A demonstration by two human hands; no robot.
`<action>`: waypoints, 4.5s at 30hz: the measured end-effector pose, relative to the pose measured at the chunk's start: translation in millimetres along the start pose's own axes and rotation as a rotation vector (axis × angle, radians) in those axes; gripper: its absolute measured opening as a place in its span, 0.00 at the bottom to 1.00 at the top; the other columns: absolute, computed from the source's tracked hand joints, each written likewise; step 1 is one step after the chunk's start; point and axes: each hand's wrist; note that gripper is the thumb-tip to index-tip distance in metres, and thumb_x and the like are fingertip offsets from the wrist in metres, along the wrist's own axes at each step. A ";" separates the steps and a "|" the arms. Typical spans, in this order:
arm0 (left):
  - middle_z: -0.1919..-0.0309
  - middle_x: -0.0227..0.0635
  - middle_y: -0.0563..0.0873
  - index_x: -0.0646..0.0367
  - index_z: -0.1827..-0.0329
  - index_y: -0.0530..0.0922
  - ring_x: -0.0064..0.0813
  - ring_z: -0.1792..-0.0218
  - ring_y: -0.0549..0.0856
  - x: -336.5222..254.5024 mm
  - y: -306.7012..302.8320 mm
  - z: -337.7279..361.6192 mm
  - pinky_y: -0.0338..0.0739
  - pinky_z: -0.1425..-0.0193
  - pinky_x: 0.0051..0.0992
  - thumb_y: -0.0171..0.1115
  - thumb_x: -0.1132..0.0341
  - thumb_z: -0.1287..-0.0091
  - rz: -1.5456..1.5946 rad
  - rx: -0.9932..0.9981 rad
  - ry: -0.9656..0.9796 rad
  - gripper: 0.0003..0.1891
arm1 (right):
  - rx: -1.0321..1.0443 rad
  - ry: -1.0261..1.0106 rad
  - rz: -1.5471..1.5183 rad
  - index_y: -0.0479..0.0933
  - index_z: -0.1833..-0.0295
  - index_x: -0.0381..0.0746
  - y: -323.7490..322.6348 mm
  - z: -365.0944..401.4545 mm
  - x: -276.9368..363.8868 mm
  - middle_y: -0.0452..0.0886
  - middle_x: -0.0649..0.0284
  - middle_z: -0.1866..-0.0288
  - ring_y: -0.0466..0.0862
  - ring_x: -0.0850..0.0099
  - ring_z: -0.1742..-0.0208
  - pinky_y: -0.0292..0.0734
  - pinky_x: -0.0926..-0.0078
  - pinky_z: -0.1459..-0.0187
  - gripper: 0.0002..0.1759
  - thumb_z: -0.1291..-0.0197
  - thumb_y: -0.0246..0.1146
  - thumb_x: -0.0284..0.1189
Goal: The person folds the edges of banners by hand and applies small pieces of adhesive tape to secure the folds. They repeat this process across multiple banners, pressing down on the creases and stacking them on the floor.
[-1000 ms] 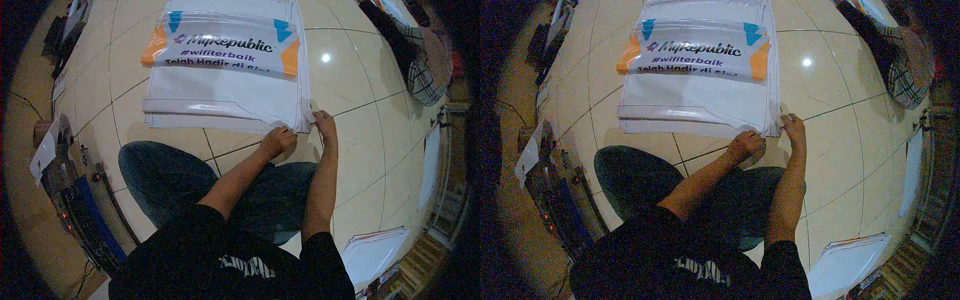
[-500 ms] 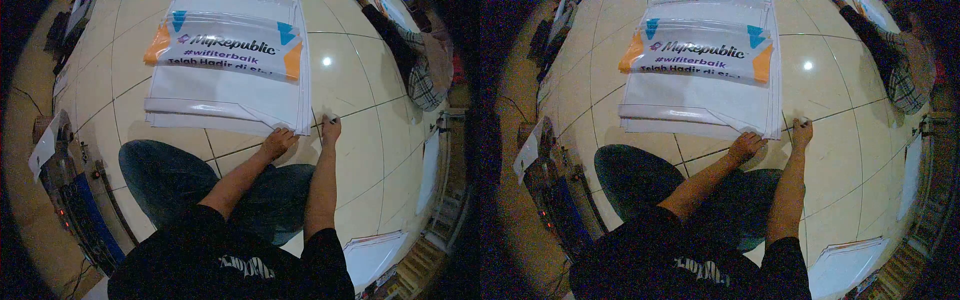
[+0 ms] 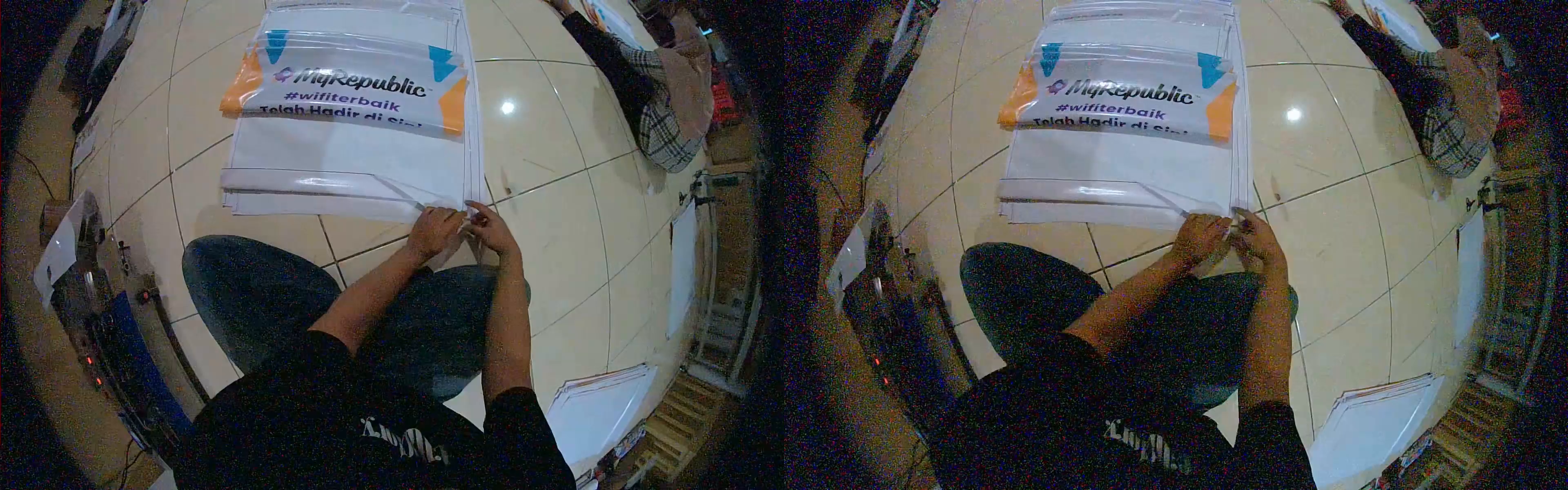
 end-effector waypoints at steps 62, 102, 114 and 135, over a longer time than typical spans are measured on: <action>0.27 0.61 0.50 0.78 0.29 0.50 0.49 0.25 0.46 35.5 -53.6 9.0 0.36 0.24 0.49 0.38 0.37 0.32 -0.493 0.186 -0.638 0.46 | -0.113 0.331 -0.358 0.80 0.66 0.34 13.5 -39.4 9.6 0.77 0.61 0.79 0.74 0.71 0.84 0.69 0.67 0.85 0.15 0.44 0.62 0.38; 0.26 0.56 0.48 0.73 0.28 0.47 0.50 0.25 0.49 -8.7 6.4 -43.6 0.40 0.24 0.49 0.56 0.38 0.43 -0.338 0.398 -0.304 0.53 | -0.087 0.273 -0.111 0.81 0.70 0.34 16.0 -68.0 -10.5 0.81 0.60 0.77 0.78 0.71 0.78 0.72 0.69 0.75 0.14 0.47 0.67 0.35; 0.27 0.55 0.51 0.74 0.29 0.52 0.53 0.27 0.53 -19.2 -0.7 -41.9 0.47 0.27 0.53 0.56 0.38 0.41 -0.397 0.354 -0.232 0.51 | -0.173 0.206 -0.014 0.85 0.63 0.40 16.3 -69.9 -18.1 0.86 0.57 0.64 0.86 0.60 0.61 0.79 0.65 0.54 0.18 0.54 0.67 0.42; 0.26 0.39 0.57 0.54 0.26 0.56 0.51 0.29 0.58 -9.5 -6.5 -46.7 0.54 0.31 0.57 0.59 0.34 0.46 -0.496 0.410 -0.172 0.49 | -0.212 0.176 0.015 0.84 0.67 0.36 28.3 -85.4 -34.0 0.84 0.48 0.67 0.84 0.54 0.62 0.78 0.58 0.54 0.18 0.53 0.61 0.40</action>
Point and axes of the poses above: each hand's wrist, its own z-axis away from the middle knuckle, its own y-axis out of the palm, x = y × z
